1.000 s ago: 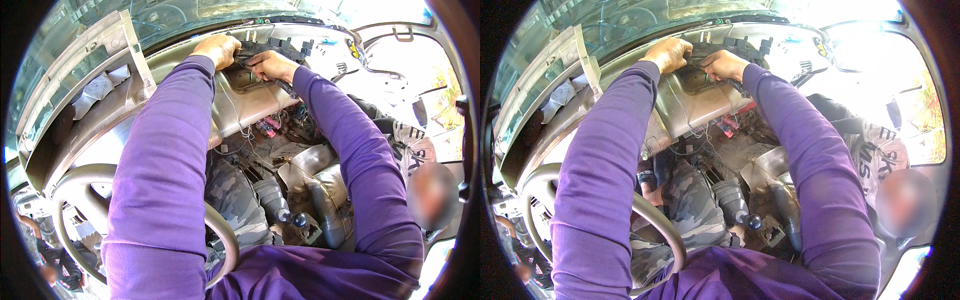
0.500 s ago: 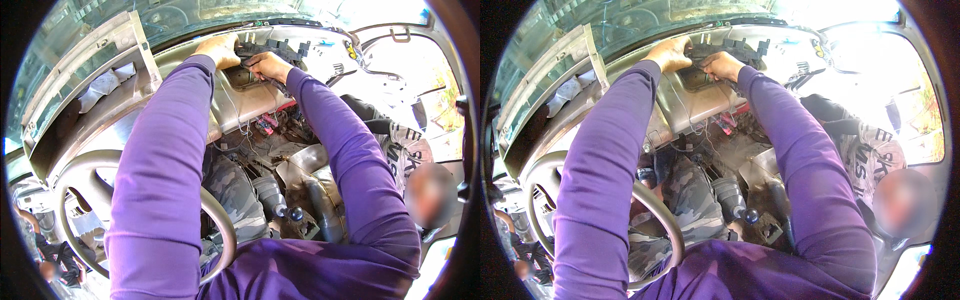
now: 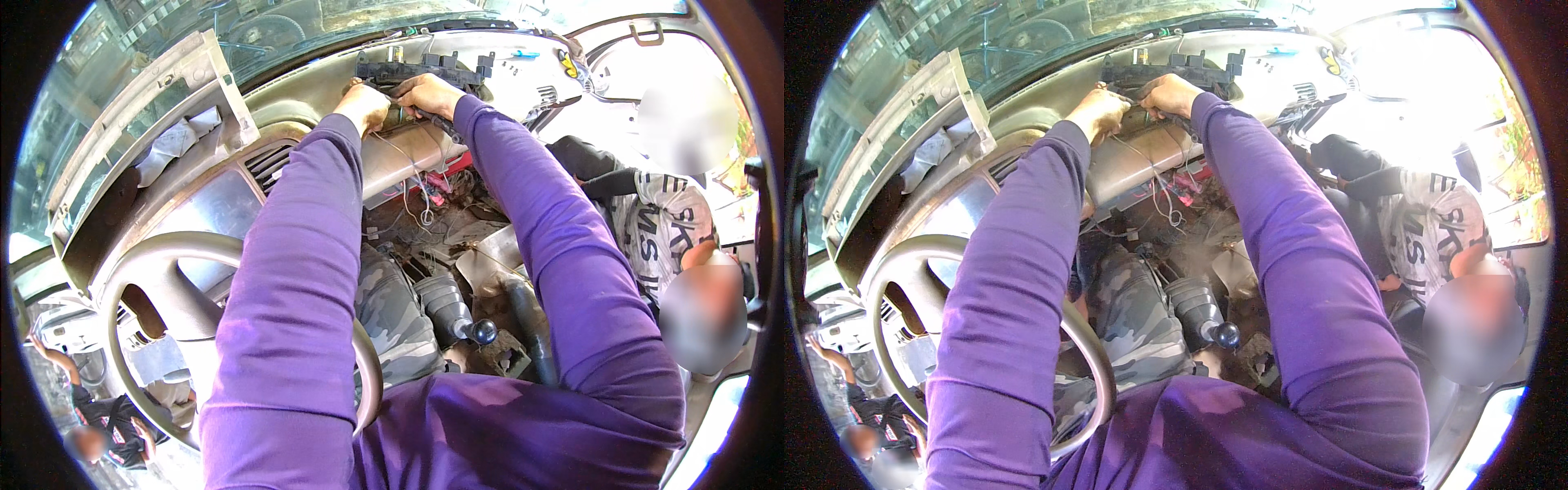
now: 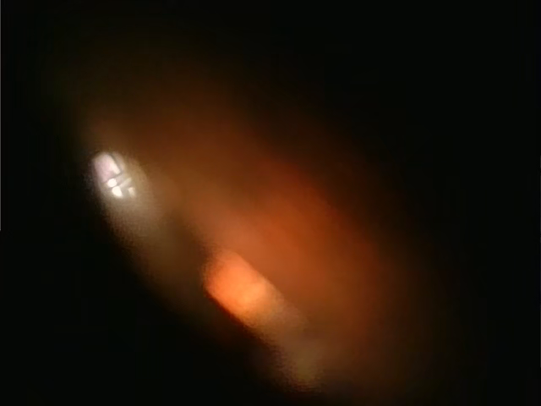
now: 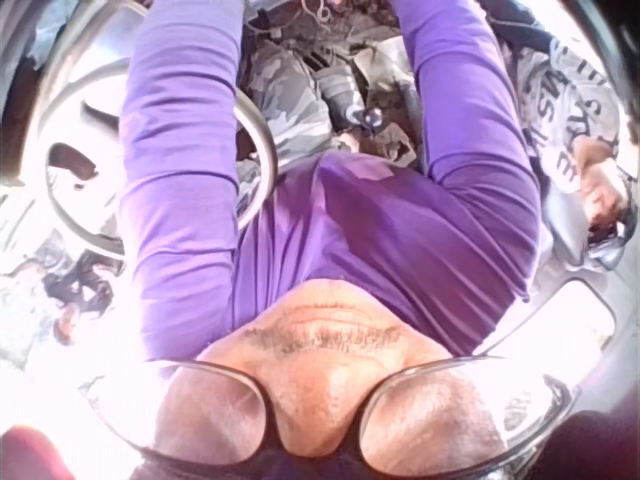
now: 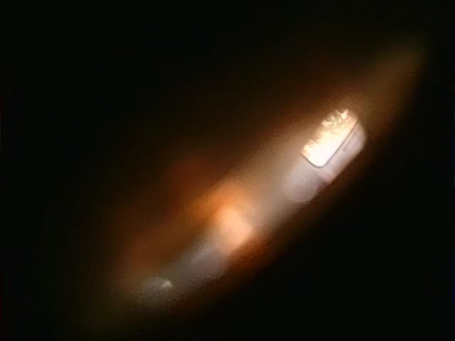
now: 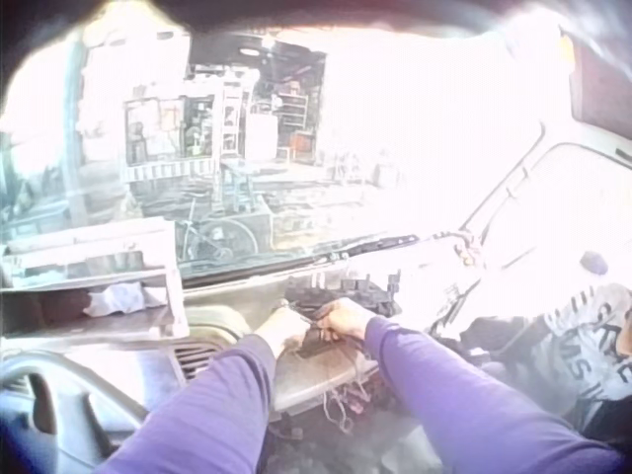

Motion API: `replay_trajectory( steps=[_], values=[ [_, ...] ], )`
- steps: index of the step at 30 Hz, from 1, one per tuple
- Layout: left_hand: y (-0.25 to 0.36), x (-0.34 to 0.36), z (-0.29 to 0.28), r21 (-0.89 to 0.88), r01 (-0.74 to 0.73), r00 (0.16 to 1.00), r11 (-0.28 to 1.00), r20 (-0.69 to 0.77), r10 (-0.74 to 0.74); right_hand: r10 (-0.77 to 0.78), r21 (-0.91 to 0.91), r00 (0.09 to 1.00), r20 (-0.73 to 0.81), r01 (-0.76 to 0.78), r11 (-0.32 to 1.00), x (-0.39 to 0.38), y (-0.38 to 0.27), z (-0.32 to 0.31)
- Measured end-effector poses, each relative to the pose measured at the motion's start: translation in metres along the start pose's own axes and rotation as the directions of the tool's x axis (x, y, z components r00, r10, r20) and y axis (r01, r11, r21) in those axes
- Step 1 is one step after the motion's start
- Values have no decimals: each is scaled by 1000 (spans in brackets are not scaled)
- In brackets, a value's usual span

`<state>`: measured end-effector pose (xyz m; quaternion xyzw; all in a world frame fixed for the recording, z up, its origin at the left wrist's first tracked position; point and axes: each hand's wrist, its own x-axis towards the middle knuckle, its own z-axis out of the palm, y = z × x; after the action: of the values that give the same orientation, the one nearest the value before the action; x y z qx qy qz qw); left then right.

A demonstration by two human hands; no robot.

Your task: The person works inside a vehicle's cabin, manipulating exposed wiring and connectors near the dashboard and steering column. They repeatedly connect and disconnect small electrical plugs, route wires, and adjust components within the dashboard area.

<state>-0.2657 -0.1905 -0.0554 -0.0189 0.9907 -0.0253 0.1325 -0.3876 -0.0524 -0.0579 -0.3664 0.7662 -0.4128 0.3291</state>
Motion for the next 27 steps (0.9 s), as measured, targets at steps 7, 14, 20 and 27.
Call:
replay_trajectory(
  steps=[7,14,20,27],
  values=[
    [14,-24,-5,-994,40,915,-105,79,-395,-31,47,999,-34,32,998,-12,5,1],
    [17,-62,-61,-970,-241,889,-17,-214,-405,-97,85,995,-9,98,992,-11,13,0],
    [31,-71,-68,-956,-277,874,95,-291,-390,-97,99,994,-57,102,990,-20,12,-4],
    [33,-78,-70,-958,-280,881,66,-283,-380,-95,94,994,-63,100,990,-23,12,0]
  ],
)
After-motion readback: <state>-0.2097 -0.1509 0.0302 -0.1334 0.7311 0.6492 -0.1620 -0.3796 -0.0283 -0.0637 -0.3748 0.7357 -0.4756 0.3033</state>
